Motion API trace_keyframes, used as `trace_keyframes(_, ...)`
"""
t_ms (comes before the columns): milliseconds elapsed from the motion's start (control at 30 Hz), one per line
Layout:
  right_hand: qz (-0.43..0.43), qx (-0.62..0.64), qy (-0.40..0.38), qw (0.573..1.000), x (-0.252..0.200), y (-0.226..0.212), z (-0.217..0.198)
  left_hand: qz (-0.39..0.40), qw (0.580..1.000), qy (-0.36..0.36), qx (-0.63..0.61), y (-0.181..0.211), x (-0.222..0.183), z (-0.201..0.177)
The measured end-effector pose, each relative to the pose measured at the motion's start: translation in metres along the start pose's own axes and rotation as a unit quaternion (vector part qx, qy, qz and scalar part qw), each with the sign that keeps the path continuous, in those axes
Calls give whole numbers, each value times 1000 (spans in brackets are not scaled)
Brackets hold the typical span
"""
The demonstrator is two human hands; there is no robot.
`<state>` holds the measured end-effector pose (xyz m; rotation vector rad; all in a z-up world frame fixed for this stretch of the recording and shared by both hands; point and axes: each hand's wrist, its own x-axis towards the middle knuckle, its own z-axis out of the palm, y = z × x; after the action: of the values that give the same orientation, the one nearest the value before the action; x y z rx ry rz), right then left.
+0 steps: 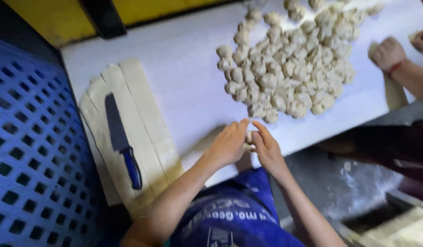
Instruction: The person is portioning dough by tearing small pieces from long strips and rolling them into small balls on a work surface.
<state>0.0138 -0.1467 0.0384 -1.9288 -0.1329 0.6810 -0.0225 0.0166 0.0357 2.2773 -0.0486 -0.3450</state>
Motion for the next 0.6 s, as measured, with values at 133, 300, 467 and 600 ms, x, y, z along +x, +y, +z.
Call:
trace_keyframes(133, -19, -12, 90, 996, 26, 32, 14, 32, 989, 115, -87, -10, -3, 3)
trace_keyframes(300, -61, -27, 146, 987, 51, 67, 26, 63, 978, 160, -119, -24, -3, 33)
trace_keyframes(467, -73, -82, 158, 981, 48, 68, 40, 65, 977, 199, -47, -25, -8, 56)
trace_keyframes(600, -81, -202, 97, 971, 65, 50, 19, -23, 984, 156, 85, -38, 24, 55)
